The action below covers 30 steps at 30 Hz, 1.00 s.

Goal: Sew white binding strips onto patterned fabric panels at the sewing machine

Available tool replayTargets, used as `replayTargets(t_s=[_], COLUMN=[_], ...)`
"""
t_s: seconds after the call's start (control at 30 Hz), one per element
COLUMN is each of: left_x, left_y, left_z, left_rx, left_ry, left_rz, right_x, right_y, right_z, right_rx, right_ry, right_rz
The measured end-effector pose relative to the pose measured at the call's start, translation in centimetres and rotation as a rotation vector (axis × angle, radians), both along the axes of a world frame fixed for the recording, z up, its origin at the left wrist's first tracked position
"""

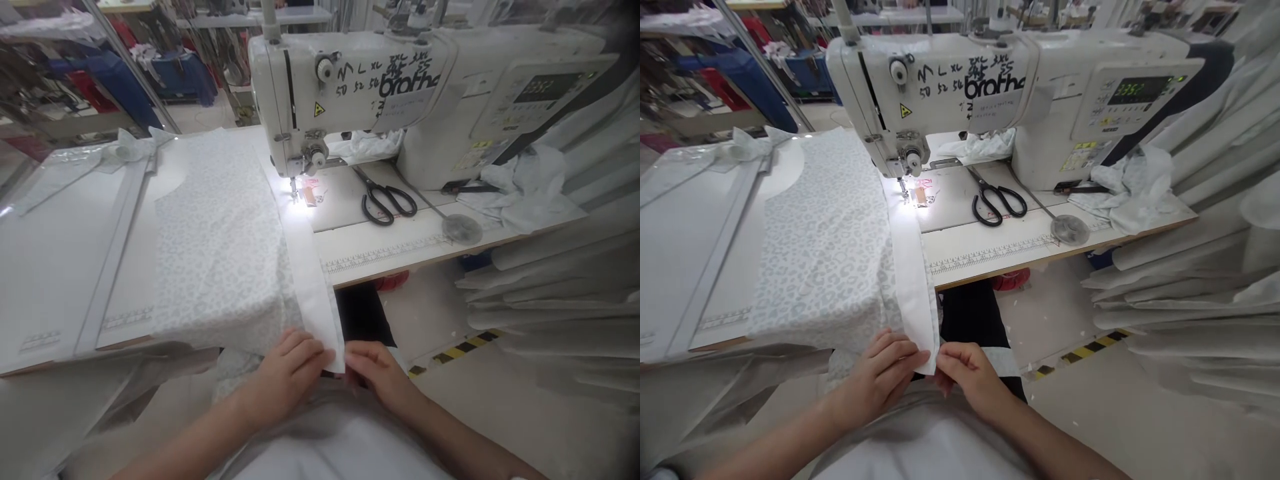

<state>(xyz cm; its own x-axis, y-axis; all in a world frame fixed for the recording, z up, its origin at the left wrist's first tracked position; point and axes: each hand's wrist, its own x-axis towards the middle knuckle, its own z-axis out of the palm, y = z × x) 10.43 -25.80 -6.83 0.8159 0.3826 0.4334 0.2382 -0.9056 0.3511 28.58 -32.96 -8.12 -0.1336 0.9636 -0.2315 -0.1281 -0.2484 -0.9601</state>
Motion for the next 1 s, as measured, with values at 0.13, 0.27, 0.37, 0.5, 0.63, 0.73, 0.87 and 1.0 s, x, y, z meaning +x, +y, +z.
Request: replayTargets(t_s=[0.13,0.27,0.37,0.5,0.63,0.73,0.87,1.0], left_x=[0.3,-0.1,-2.2,-6.4,-7.7,-5.5,-1.3,0.5], left_y=[-0.1,2.3,7.0,13.6,15.8,14.3,11.2,11.3], left_z=[1.0,3.0,3.8,3.3,3.2,4.0,4.7,3.8], left_rx=[-0.093,-0.231,-0.213,-0.098,-0.099,-0.144,-0.317,-0.311], left_ry=[-0.013,-0.021,0.013,0.298,0.44,0.349,0.267,0.38], left_rz=[-0.043,-0.102,0.253,0.644,0.636,0.635,0.415,0.322], right_x=[1.3,1.6,1.3,1.0,0.8,0.6,0.0,-0.4], right_y=[0.8,2.2,2.8,3.0,3.4,3.8,4.4,5.6], right_z=[1.4,2.1,2.6,2.9,2.7,2.4,1.1,0.2], right_rx=[0.651,0.987,1.01,0.956,0.899,0.875,0.985,1.062], right_ry=[-0.646,-0.839,-0.828,-0.747,-0.711,-0.707,-0.698,-0.7], right_rz=[-0.067,0.129,0.159,0.154,0.147,0.16,0.082,-0.046])
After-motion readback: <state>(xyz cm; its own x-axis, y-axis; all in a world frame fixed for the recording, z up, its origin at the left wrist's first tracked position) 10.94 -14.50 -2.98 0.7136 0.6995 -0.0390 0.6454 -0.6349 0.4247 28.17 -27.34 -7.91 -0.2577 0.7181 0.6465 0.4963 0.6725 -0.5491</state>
